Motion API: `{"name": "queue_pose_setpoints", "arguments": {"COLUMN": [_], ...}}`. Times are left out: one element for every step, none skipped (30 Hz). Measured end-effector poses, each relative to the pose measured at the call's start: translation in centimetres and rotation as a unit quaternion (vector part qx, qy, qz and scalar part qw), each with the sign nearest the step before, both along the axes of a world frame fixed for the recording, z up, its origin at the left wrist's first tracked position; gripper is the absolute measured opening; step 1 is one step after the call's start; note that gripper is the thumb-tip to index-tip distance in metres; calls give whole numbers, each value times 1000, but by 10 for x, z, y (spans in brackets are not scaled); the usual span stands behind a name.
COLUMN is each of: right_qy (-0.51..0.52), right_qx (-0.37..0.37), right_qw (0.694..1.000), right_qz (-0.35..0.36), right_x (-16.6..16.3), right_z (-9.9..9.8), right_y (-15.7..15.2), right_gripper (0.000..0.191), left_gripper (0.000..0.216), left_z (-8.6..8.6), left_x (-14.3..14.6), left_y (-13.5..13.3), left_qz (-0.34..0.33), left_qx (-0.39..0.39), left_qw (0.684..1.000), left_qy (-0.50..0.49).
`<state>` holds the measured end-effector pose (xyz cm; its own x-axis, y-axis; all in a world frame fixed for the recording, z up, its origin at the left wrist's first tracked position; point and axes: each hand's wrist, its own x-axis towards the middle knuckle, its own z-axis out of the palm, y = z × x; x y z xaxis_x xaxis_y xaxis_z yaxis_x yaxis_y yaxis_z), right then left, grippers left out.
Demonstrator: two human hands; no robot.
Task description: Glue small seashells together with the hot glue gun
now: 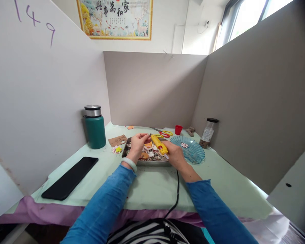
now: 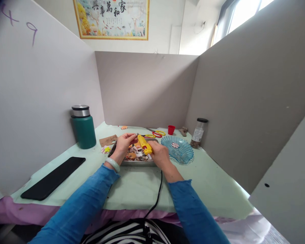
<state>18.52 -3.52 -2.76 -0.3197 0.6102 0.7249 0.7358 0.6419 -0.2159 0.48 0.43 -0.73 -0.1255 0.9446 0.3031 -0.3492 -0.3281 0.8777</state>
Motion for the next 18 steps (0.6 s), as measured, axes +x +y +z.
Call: {"name": "queue_pose_setpoints", "arguments": {"right_qy": [-2,-3,-4,-2,1,6,11,16,19,20,19,15,10,6,2,-3,-4,-4], "right_qx": [-1,-1,-2,-2,-2,0,2,4,6,6,4,2,-1,-2,-3,-4,-3,-4], "right_qw": [1000,1000,1000,1000,1000,1000,1000,1000,1000,1000,1000,1000,1000,1000,1000,1000,1000,1000], "right_qz": [4,8,10,9,6,1,-5,-11,-14,-14,-11,-6,0,6,11,14,15,12], "right_x": [0,-1,-1,0,0,1,1,2,2,2,2,2,1,1,1,0,0,0], "right_z": [0,0,0,0,0,0,-1,-1,-1,-1,-1,-1,-1,-1,-1,-1,-1,0], "right_y": [0,0,0,0,1,1,2,3,3,3,3,3,2,2,1,1,1,1], "right_gripper": [34,34,34,34,34,33,33,33,33,33,33,33,34,34,34,35,35,36], "left_gripper": [26,26,26,25,25,25,25,25,25,25,25,25,25,24,24,23,23,23], "left_z": [0,0,0,0,0,0,0,0,1,1,1,1,0,0,0,0,1,1], "left_x": [0,0,0,0,0,0,0,0,0,0,0,0,0,0,0,0,0,0], "left_y": [0,1,1,1,1,0,0,0,0,0,0,0,0,0,0,0,0,0], "left_qz": [0,0,1,2,4,6,8,10,11,12,11,10,10,9,10,10,12,13], "left_qx": [0,0,1,2,3,5,6,7,8,8,8,8,7,6,7,8,9,10], "left_qw": [1000,1000,1000,1000,1000,1000,1000,1000,1000,1000,1000,1000,1000,1000,1000,1000,1000,1000], "left_qy": [-1,-2,-1,0,2,4,5,6,7,8,10,11,12,14,15,16,16,15]}}
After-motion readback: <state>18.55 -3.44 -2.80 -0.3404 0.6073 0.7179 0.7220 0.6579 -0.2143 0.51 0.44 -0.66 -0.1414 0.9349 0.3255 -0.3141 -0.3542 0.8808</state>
